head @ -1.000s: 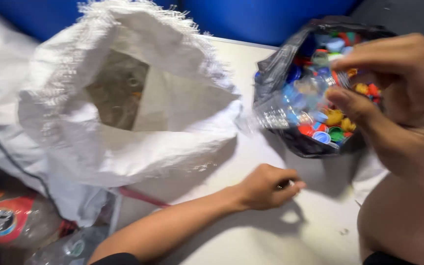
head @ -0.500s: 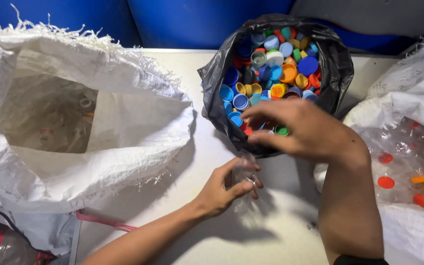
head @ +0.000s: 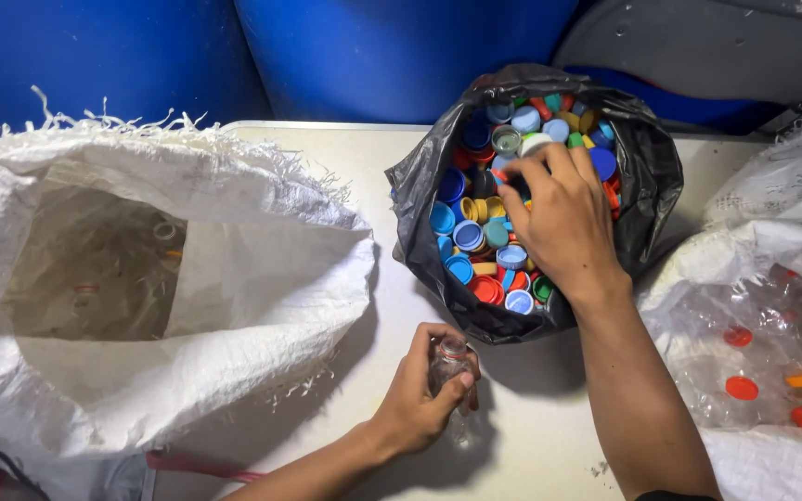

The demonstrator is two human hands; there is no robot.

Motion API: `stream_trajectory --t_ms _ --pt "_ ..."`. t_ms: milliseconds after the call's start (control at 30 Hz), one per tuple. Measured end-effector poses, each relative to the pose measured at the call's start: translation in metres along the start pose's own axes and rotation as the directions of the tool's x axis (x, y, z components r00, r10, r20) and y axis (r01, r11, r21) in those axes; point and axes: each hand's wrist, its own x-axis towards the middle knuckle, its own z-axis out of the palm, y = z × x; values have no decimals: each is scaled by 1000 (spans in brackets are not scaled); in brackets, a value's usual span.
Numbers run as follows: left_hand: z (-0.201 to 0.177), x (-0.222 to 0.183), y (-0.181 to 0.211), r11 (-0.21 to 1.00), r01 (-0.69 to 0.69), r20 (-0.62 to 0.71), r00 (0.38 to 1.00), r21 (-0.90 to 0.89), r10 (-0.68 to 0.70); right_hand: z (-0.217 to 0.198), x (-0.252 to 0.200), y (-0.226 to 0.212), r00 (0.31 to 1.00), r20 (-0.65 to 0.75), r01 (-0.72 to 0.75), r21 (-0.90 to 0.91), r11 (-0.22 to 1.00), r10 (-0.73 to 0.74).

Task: Picking plastic bottles from sacks and finding matching plastic caps to seal them for recycling.

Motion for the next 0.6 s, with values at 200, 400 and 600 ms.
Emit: stream_trajectory --t_ms 200,400,600 --pt "-1 5 -4 1000 31 -109 994 2 -30 0 1 13 997 67 -34 118 992 26" --pt "-2 10 -1 982 56 -161 987 181 -26 -31 0 12 987 127 -133 255 958 103" --pt "-2 6 -5 990 142 -98 985 7 -140 -65 -2 -23 898 439 -211 494 844 -32"
